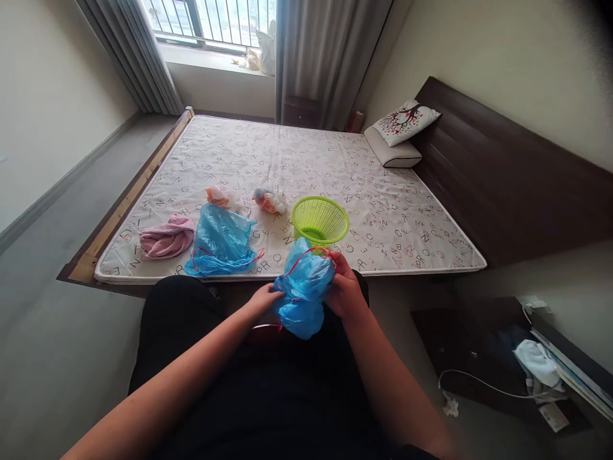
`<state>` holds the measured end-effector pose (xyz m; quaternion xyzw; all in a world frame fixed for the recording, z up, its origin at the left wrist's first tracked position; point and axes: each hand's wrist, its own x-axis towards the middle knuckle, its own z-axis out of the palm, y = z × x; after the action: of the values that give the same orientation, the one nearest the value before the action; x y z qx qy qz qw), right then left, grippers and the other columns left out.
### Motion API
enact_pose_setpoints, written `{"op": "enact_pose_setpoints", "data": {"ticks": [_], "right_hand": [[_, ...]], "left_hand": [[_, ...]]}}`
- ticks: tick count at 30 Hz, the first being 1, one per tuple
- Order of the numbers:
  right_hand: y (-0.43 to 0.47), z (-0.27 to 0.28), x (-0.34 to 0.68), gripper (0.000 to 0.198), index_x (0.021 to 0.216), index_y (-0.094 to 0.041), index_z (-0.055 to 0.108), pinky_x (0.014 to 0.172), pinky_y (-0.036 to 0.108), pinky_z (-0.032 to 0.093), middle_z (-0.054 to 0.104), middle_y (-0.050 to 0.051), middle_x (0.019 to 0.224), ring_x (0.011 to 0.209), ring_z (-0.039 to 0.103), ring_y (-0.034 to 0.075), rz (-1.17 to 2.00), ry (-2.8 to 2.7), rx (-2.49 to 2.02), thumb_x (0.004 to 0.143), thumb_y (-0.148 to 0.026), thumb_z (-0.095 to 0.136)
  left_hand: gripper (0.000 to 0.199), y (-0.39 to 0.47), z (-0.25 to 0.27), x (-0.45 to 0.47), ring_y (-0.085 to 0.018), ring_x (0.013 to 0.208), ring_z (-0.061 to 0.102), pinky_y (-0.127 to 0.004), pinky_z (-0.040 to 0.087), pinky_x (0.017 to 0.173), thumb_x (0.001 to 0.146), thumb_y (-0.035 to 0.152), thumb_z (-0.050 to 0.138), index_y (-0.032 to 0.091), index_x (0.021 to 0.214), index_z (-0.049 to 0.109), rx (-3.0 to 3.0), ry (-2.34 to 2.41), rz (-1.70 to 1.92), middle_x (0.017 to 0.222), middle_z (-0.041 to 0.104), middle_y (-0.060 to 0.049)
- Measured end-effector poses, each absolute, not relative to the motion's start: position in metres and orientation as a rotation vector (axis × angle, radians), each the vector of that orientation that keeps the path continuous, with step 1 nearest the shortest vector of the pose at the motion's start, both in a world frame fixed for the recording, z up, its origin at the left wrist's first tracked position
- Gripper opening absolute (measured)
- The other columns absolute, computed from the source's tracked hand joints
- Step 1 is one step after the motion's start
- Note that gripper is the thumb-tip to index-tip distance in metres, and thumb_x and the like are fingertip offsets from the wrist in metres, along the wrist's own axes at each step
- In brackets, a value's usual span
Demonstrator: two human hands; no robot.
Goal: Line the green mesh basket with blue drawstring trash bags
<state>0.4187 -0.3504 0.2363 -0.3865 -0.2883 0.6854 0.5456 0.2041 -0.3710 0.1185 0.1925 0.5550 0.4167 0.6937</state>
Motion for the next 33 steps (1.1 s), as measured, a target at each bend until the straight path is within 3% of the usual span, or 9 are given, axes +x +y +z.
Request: {"op": "enact_pose_setpoints", "data": {"ticks": [3,6,9,12,14,17,20,28,33], "right_hand": [[-0.342,0.233,0.449,0.055,0.117,-0.031,0.064,0.069,0.026,0.050,0.071,-0.001,0.105,0.082,0.064,0.016,1.667,-0.994,-1.004,0.064,-0.016,0.072],[-0.334,0.235,0.479,0.066,0.136,-0.030,0.063,0.095,0.040,0.057,0.069,0.007,0.134,0.121,0.067,0.026,1.486,-1.382,-1.097,0.070,-0.021,0.070],[-0.335,0.245,0.480,0.074,0.158,-0.036,0.050,0.126,0.056,0.041,0.041,0.006,0.173,0.163,0.036,0.033,0.985,-1.705,-1.097,0.087,-0.034,0.069],[-0.338,0.251,0.448,0.092,0.171,-0.033,0.033,0.137,0.063,0.017,0.026,0.009,0.183,0.172,0.015,0.036,0.571,-2.010,-1.182,0.091,-0.048,0.076],[-0.333,0.247,0.423,0.107,0.174,-0.029,0.027,0.135,0.069,0.016,0.023,0.014,0.183,0.172,0.015,0.041,0.523,-2.193,-1.341,0.085,-0.045,0.085],[-0.314,0.229,0.405,0.081,0.162,-0.026,0.050,0.125,0.062,0.040,0.060,0.017,0.160,0.152,0.053,0.039,0.754,-2.245,-1.524,0.087,-0.019,0.077],[-0.295,0.214,0.415,0.039,0.119,-0.019,0.073,0.103,0.040,0.057,0.080,0.010,0.117,0.112,0.075,0.025,0.952,-2.102,-1.566,0.086,-0.005,0.058],[-0.303,0.209,0.423,0.037,0.110,-0.026,0.058,0.064,0.029,0.055,0.069,-0.004,0.084,0.065,0.070,0.017,1.269,-1.092,-1.343,0.074,-0.017,0.051],[-0.315,0.207,0.400,0.038,0.107,-0.026,0.052,0.054,0.029,0.056,0.061,-0.008,0.068,0.052,0.065,0.016,1.616,-0.648,-1.184,0.073,-0.026,0.070]], "left_hand": [[0.026,-0.357,0.127,0.191,-0.024,0.075,0.069,-0.030,0.053,0.072,0.066,0.019,0.085,0.016,0.090,0.076,0.505,1.287,1.053,0.084,0.077,-0.008],[0.034,-0.343,0.147,0.174,-0.025,0.089,0.071,-0.031,0.055,0.083,0.067,0.027,0.082,0.018,0.100,0.076,0.576,1.307,1.173,0.097,0.079,-0.007],[0.042,-0.336,0.174,0.167,-0.027,0.101,0.070,-0.033,0.054,0.095,0.065,0.029,0.079,0.017,0.106,0.078,0.732,1.333,1.196,0.105,0.079,-0.008],[0.038,-0.335,0.199,0.172,-0.030,0.106,0.070,-0.040,0.053,0.102,0.069,0.035,0.071,0.017,0.103,0.078,0.962,1.335,1.110,0.105,0.078,-0.008],[0.037,-0.337,0.213,0.176,-0.031,0.107,0.070,-0.044,0.053,0.105,0.072,0.036,0.065,0.018,0.102,0.078,1.138,1.324,1.055,0.104,0.078,-0.007],[0.041,-0.341,0.229,0.174,-0.030,0.106,0.072,-0.045,0.055,0.104,0.077,0.034,0.056,0.018,0.108,0.078,1.364,1.362,0.986,0.106,0.079,-0.008],[0.041,-0.344,0.239,0.158,-0.030,0.109,0.074,-0.044,0.056,0.102,0.084,0.028,0.050,0.020,0.113,0.078,1.628,1.515,0.855,0.112,0.080,-0.009],[0.033,-0.336,0.182,0.102,-0.036,0.113,0.074,-0.047,0.056,0.101,0.097,0.034,0.052,0.016,0.116,0.074,1.691,2.040,0.472,0.118,0.077,-0.019],[0.083,-0.341,0.149,0.132,-0.031,0.121,0.074,-0.041,0.061,0.096,0.095,0.057,0.062,0.017,0.165,0.042,1.091,1.629,0.758,0.147,0.068,-0.020]]}}
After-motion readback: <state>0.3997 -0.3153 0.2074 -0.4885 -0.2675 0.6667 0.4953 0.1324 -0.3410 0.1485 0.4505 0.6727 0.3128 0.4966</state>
